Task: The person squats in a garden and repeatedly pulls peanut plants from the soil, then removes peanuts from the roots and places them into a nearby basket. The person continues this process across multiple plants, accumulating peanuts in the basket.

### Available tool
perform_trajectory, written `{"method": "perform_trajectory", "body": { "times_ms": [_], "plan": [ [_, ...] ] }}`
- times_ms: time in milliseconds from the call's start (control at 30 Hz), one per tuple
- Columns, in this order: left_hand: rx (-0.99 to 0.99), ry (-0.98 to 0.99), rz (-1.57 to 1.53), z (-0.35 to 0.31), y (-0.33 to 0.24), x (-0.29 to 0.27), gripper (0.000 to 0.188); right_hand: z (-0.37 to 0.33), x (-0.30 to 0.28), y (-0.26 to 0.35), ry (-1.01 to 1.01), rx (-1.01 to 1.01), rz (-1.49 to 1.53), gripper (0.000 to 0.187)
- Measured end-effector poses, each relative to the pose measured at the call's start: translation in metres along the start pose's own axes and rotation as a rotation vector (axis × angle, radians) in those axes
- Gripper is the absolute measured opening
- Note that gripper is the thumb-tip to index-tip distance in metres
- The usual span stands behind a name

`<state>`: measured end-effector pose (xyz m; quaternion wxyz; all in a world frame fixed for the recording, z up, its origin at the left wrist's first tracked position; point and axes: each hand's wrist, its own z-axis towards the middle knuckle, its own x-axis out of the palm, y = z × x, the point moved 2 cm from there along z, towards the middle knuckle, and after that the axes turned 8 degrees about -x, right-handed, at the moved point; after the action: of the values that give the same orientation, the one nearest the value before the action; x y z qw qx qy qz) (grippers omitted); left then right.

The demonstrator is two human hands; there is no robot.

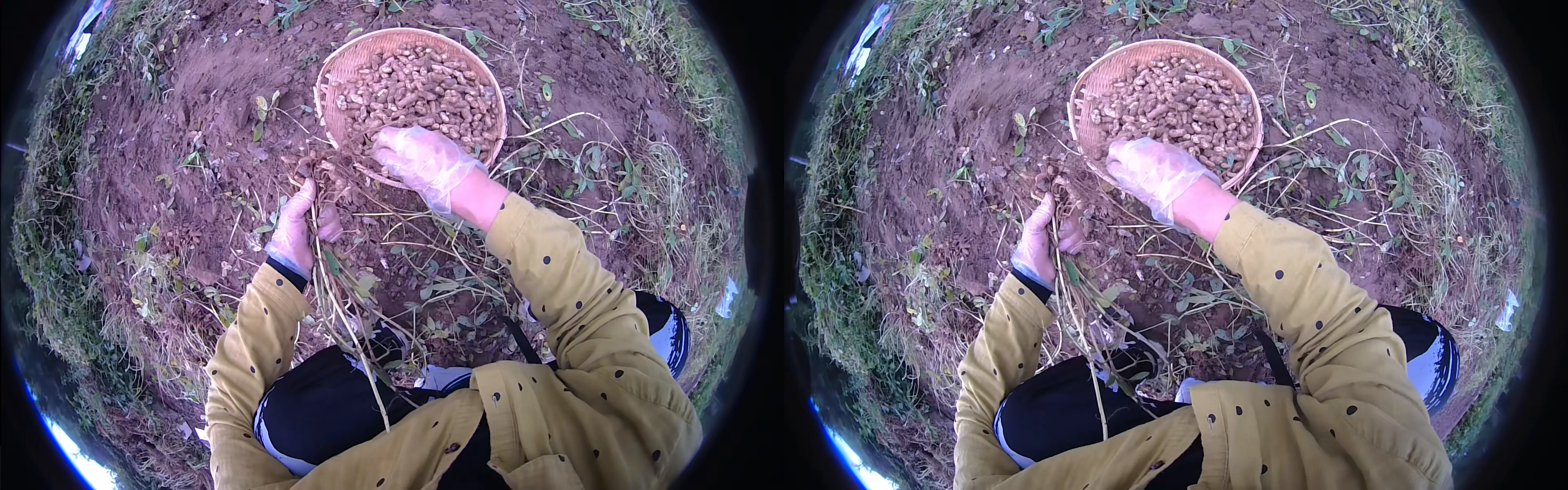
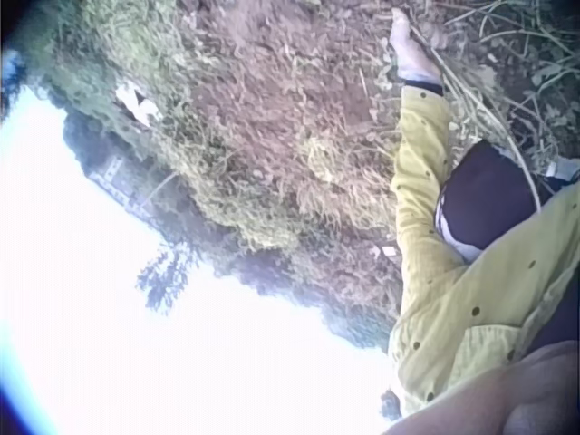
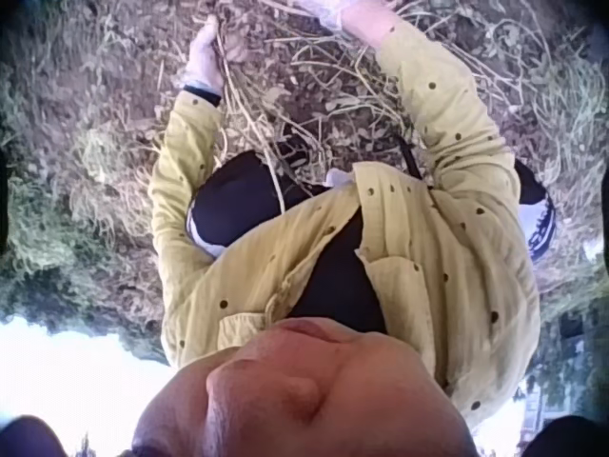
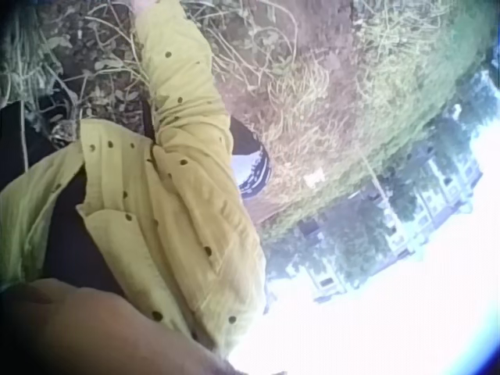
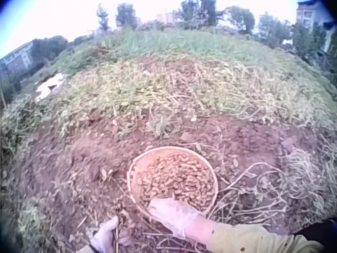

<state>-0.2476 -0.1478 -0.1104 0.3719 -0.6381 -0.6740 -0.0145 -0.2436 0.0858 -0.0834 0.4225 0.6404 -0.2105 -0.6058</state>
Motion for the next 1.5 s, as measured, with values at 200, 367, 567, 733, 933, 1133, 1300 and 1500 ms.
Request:
{"method": "perform_trajectory", "body": {
  "times_ms": [200, 367, 567, 733, 933, 1133, 1300, 1500],
  "plan": [
    [-0.004, 0.022, -0.102, 0.0, -0.009, -0.023, 0.042, -0.004, -0.032, -0.025, -0.288, 0.03, -0.305, 0.021],
    [-0.002, 0.07, -0.13, 0.003, 0.0, -0.011, 0.043, 0.006, -0.015, 0.017, -0.223, 0.001, 0.0, 0.019],
    [0.005, 0.076, -0.039, 0.011, 0.007, 0.003, 0.047, 0.01, 0.031, 0.051, -0.057, 0.275, 0.187, 0.036],
    [0.052, 0.008, 0.017, 0.005, 0.006, 0.012, 0.042, 0.016, 0.041, 0.054, -0.132, 0.379, 0.491, 0.038],
    [0.09, -0.291, -0.067, 0.002, 0.011, 0.019, 0.041, 0.014, 0.056, 0.048, -0.014, 0.252, 0.346, 0.027],
    [0.019, -0.271, -0.059, -0.003, 0.014, 0.025, 0.042, 0.004, 0.057, 0.04, 0.118, 0.346, 0.741, 0.018],
    [-0.016, -0.181, 0.014, -0.004, 0.018, 0.025, 0.041, -0.008, 0.052, 0.038, 0.129, 0.346, 0.828, 0.019],
    [-0.06, -0.188, 0.031, 0.001, 0.013, 0.024, 0.037, -0.012, 0.054, 0.04, 0.033, 0.349, 0.985, 0.016]
  ]
}}
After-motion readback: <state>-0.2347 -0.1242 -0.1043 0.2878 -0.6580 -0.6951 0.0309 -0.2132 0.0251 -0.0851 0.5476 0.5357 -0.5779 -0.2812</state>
